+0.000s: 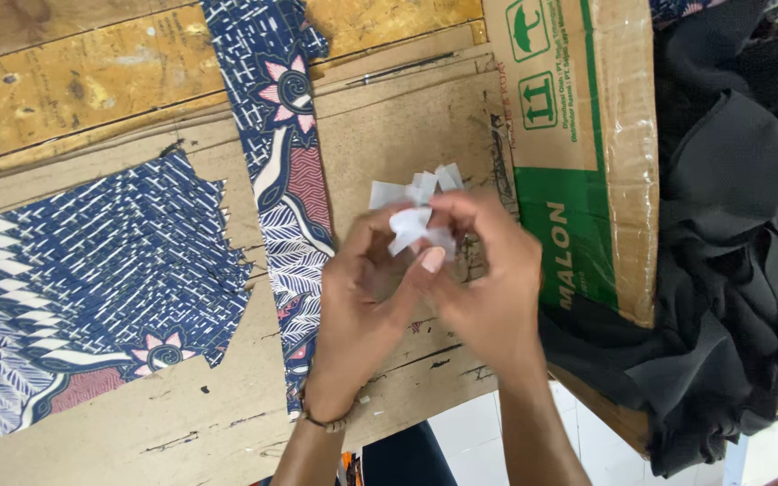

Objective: The person repeatedly picks up small white adhesive pads and sticks them onto a patterned fabric strip laid on a cardboard surface. They smooth the fabric over the pads to secure it. The process is repeated multiple times along the length of the fabric.

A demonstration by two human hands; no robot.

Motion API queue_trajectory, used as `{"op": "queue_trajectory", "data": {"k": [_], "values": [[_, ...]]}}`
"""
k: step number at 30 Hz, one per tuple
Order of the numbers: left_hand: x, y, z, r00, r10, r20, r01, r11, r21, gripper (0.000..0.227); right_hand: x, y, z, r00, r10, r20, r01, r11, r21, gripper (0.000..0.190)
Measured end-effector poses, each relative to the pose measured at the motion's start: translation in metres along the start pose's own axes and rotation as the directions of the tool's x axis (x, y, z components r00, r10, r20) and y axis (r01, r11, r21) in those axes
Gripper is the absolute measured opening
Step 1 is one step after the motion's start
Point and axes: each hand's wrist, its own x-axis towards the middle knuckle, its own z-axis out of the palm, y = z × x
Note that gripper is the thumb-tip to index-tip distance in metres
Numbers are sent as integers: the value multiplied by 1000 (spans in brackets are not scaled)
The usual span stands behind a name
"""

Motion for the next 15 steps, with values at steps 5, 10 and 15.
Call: {"op": "queue_trajectory", "data": {"k": [5,10,15], "values": [[-24,-3,-15,961,-164,-221,165,986,-14,12,-22,-23,21,999,-28,-17,27,995,-95,45],[-52,2,-49,934,-285,-215,221,934,-280,6,-40,-25,33,992,93,84,-106,982,158,51],[-87,10,-84,921,-335,-199,274,919,-282,17,-50,-38,47,943,130,306,-241,901,361,50]]}}
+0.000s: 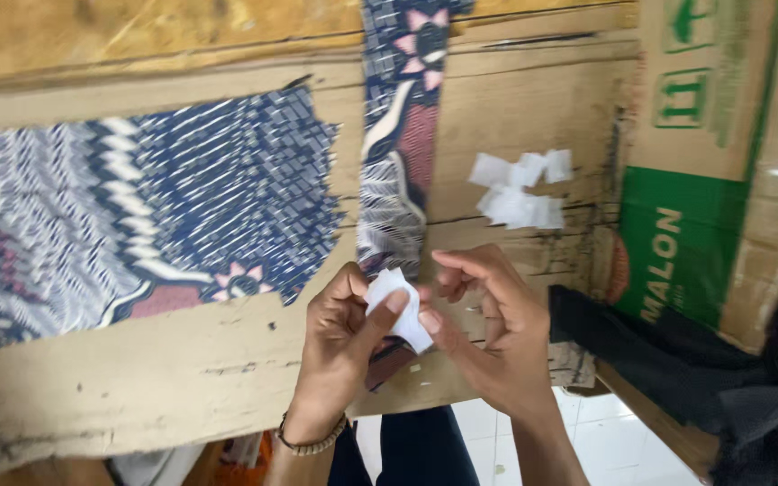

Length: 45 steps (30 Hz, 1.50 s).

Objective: The person repeatedly picks up small white adhesive pads and sticks them onto a patterned fabric strip laid on a cardboard surface. They smooth the fabric over the pads to secure it. The process is repeated multiple times along the length of the fabric.

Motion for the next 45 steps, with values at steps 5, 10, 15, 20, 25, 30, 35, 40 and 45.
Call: {"op": "queue_trajectory", "data": {"k": [5,10,15,20,25,30,35,40,45], "values": [[-29,12,-37,998,64,13,-65,988,141,21,9,-7,33,967,-28,252,82,974,-209,43],[-54,27,-68,998,59,-19,-56,987,151,28,9,-4,71,924,91,371,1,971,-239,16],[-70,28,-104,998,10,-62,-5,997,79,32,2,13,99,888,13,459,38,994,-102,11],[-81,21,-138,989,-29,-142,40,997,71,19,-21,23,114,1000,5,-27,-6,999,-37,13],[-86,14,-159,984,-70,-166,78,996,44,14,-34,26,109,994,-71,-77,68,997,-42,8],[-84,4,-165,996,83,-34,-80,994,77,17,-25,35,107,974,-60,220,71,997,-42,12],[-78,2,-155,996,86,-24,-89,972,-217,14,-2,26,110,917,71,393,122,887,-445,10],[-61,13,-136,985,133,-109,-116,981,153,31,19,-6,110,758,163,632,28,959,-282,20],[-51,20,-120,997,74,-36,-68,988,136,16,31,-8,106,731,234,641,101,892,-440,38]]}}
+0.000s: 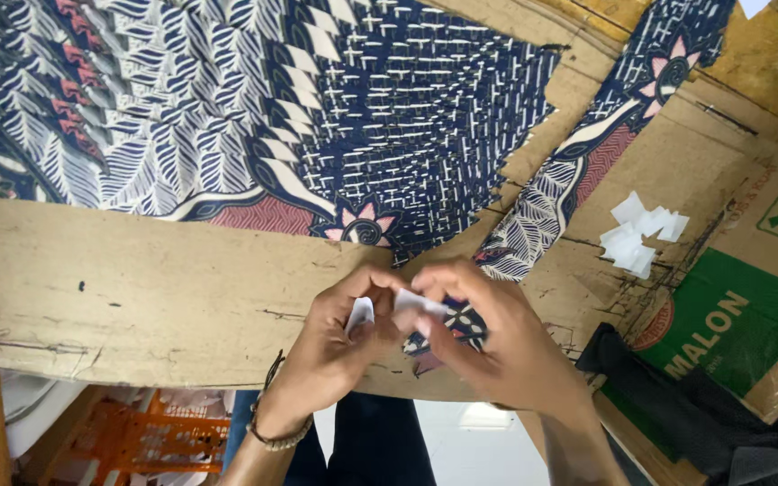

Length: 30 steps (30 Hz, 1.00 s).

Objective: The person repeatedly picks up small white adhesive pads and sticks them onto a patterned fabric strip laid on a cardboard surface. They smooth the fabric over the pads to secure it. The process is repeated multiple times along the length of the fabric.

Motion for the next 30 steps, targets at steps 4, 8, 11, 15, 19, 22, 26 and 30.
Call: {"op": "queue_trajectory", "data": {"k": [4,8,11,15,19,22,26,30], "values": [[15,2,19,971,138,-197,-93,971,220,8,14,12,-2,986,-105,-127,90,989,-117,40],[32,1,31,908,254,-334,-63,870,489,11,22,21,-3,963,-109,-249,69,984,-163,40],[38,2,36,864,366,-347,-91,791,605,11,27,28,-1,956,-103,-275,48,978,-201,42],[43,4,42,846,392,-362,-42,726,686,9,33,37,-1,952,-125,-280,52,965,-256,47],[44,4,45,850,374,-370,-4,708,707,8,39,42,-3,940,-187,-286,110,957,-268,47],[45,3,47,836,413,-362,-10,670,742,8,40,43,-3,941,-176,-289,98,960,-264,46],[43,2,46,837,432,-335,-59,681,730,11,39,46,-2,938,-179,-296,95,956,-276,46],[28,3,28,917,123,-380,46,913,406,29,36,51,-1,931,-206,-301,91,930,-356,47]]}}
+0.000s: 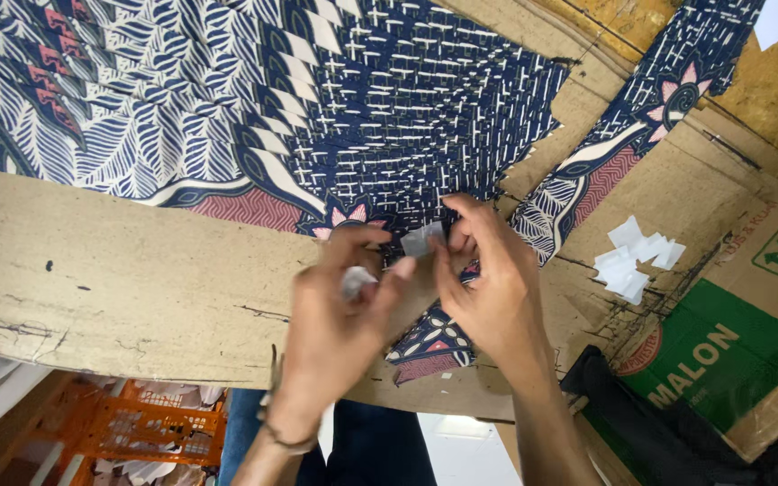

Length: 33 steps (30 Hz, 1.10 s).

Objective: The person repeatedly picks up small white adhesive pads and sticks them onto a patterned fabric strip laid on a cardboard surface. They smooth the fabric over the pads to secure it. The process is repeated multiple times along the length of the fabric.

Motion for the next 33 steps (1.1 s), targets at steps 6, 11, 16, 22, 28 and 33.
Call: {"op": "queue_trajectory", "data": {"k": [6,11,16,22,28,33], "values": [[-8,-23,-62,967,-144,211,246,301,-921,39,-14,-4,-15,973,-30,-230,15,998,-66,31],[-21,-32,-82,978,-160,134,172,254,-952,47,-36,-53,-3,937,275,-218,-215,941,262,27],[-32,-32,-101,992,-92,83,116,448,-886,49,-27,-120,49,963,254,85,-267,940,214,33],[-45,-39,-141,996,-66,-58,14,774,-633,45,11,-169,83,993,-34,109,15,986,168,37],[-49,-50,-174,983,-158,-93,76,813,-577,46,28,-183,111,943,47,329,-173,914,368,11],[-47,-61,-200,987,-137,-82,42,720,-693,33,35,-189,136,976,131,175,-167,962,214,10]]}}
